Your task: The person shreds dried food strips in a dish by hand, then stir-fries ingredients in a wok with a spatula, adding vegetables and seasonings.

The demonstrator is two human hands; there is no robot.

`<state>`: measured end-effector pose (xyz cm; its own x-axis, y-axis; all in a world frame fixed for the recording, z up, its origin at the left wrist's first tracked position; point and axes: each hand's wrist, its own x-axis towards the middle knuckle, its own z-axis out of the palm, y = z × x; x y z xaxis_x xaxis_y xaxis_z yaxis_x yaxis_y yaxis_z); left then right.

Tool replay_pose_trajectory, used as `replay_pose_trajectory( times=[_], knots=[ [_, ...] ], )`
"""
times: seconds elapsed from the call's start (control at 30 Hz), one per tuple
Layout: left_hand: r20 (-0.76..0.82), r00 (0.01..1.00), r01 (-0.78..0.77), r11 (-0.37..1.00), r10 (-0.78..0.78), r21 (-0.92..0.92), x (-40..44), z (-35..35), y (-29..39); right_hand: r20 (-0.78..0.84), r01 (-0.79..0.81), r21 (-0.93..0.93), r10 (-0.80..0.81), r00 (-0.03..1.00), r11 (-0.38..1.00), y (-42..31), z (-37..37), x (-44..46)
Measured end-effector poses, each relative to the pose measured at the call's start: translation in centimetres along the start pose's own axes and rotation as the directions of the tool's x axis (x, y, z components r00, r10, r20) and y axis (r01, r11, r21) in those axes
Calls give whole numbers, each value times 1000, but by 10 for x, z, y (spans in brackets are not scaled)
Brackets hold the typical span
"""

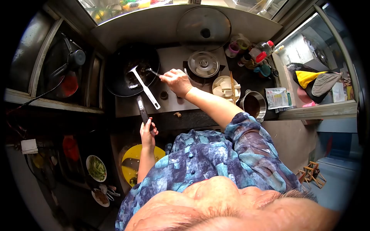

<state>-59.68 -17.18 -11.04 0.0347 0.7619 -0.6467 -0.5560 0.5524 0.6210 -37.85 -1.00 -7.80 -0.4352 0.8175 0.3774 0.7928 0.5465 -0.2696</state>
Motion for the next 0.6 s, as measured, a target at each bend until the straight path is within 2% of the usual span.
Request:
replay_pose_trajectory(
  times=[0.03,0.07,0.1,0.13,0.17,0.2,0.23,0.27,0.3,0.37,0.43,0.5,0.57,0.6],
  knots=[
    [-13,1000,-9,1000,9,-22,-1,0,-1,-37,-150,88,154,987,985,-2,2,1],
    [-24,1000,-18,999,17,-40,-2,0,-1,-107,-321,265,359,927,909,-2,3,3],
    [-39,999,-26,998,23,-61,-4,-1,-2,-91,-475,430,560,823,768,-1,5,6],
    [-44,999,-2,992,-3,-124,-3,-10,-8,0,-533,673,720,694,513,4,9,7],
    [-53,998,20,982,-30,-189,-3,-19,-16,142,-507,839,820,554,197,8,12,3],
    [-56,996,50,967,-66,-249,-2,-28,-24,243,-456,890,823,513,21,9,-5,-2],
    [-58,993,81,948,-104,-308,-4,-33,-29,311,-433,897,823,476,-89,5,-34,-7],
    [-202,971,65,956,-126,-285,-9,-31,-35,308,-417,904,824,475,-98,6,-57,-18],
    [-229,968,39,961,-105,-273,-2,-35,-43,269,-391,918,832,485,-69,4,-72,-33],
    [-167,969,119,941,-179,-318,-2,-41,-54,236,-394,918,851,469,-38,5,-116,-67],
    [-47,983,160,946,-180,-283,-7,-40,-55,148,-382,924,885,441,36,4,-158,-108],
    [110,982,181,941,-155,-286,-4,-39,-58,-10,-416,895,938,346,163,-6,-189,-150],
    [198,969,199,941,-147,-275,-9,-10,-38,-73,-484,862,982,172,149,-17,-213,-189],
    [222,965,190,955,-139,-226,-12,7,-25,-121,-536,827,985,123,168,-18,-224,-209]
  ],
)
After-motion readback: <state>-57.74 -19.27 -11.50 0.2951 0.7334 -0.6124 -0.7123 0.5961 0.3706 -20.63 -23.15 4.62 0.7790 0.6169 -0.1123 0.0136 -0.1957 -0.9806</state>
